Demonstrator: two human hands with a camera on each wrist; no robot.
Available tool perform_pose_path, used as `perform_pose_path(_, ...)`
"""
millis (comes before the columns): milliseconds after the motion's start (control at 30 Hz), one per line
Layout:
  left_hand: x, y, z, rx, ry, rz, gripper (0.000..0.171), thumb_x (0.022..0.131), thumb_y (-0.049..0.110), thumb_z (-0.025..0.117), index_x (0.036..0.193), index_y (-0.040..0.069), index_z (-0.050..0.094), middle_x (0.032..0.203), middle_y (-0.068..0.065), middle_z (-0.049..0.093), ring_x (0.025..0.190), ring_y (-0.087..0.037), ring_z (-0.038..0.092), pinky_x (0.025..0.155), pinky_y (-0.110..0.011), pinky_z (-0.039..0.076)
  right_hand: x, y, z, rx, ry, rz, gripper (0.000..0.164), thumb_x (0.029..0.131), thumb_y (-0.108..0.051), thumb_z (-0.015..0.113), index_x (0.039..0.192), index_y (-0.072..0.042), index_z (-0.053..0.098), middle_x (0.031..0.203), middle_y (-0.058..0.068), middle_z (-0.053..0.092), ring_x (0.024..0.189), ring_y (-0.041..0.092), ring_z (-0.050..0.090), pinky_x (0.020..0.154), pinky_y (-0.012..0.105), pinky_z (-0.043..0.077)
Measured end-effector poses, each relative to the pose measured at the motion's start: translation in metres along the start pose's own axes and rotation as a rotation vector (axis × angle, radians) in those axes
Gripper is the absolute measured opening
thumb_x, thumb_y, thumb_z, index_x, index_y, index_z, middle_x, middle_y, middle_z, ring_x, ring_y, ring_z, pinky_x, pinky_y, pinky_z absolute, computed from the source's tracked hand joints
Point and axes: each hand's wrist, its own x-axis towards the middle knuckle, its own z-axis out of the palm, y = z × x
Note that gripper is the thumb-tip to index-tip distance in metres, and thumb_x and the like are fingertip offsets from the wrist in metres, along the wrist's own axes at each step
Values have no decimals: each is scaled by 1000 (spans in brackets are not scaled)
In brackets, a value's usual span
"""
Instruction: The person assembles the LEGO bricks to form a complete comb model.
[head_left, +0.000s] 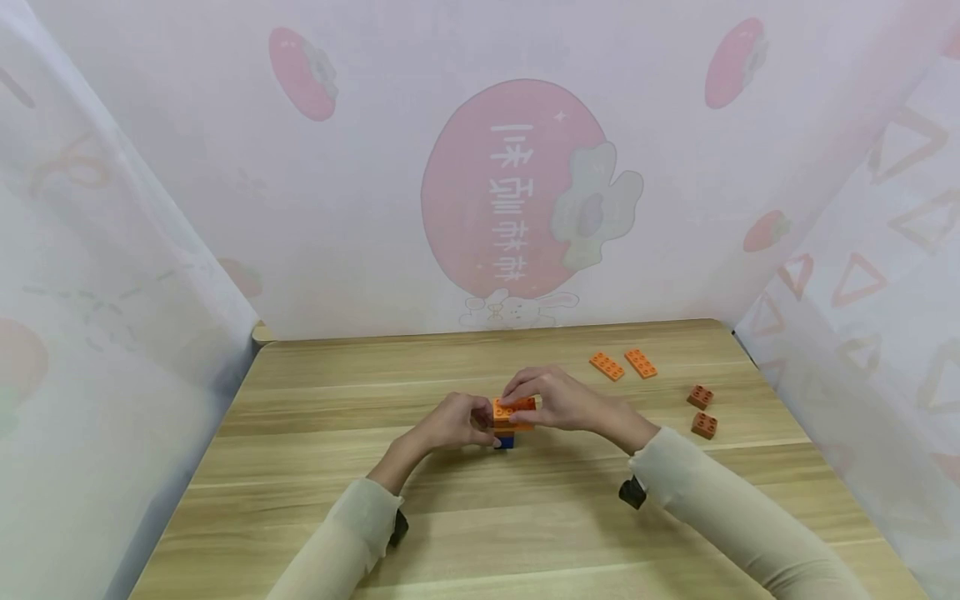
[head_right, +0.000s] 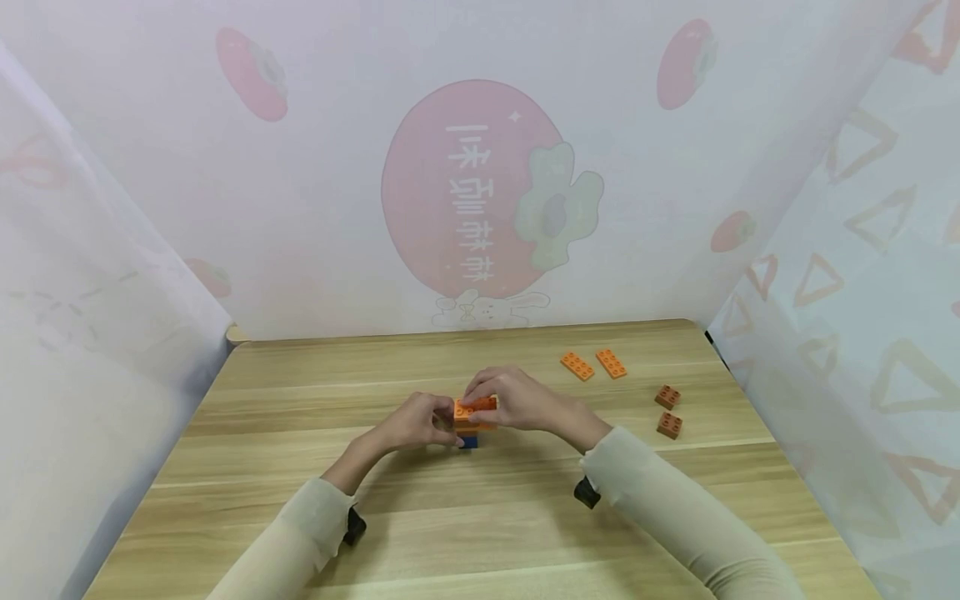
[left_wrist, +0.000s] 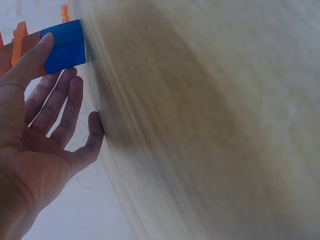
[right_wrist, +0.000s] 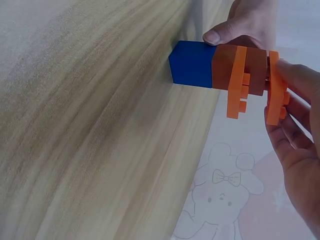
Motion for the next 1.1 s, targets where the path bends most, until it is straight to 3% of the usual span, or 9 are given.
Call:
perform_pose_path(733,1,-1,1,7,-1,-11,23,86,21,91,98,14,74,93,6,76,87,-8,71,83,-29,60,5,-7,-1,35,-45,119,19,92,-11,84,110,-6,82,110,5,76,100,17,73,88,29,61)
perform_pose_path(1100,1,0,1,27,0,-7,23,86,22,92,97,14,74,92,5,77,86,-8,71,81,-29,60,6,-9,0,23,-55,140,18,92,-11,84,109,-5,83,107,4,76,98,17,72,87,29,61)
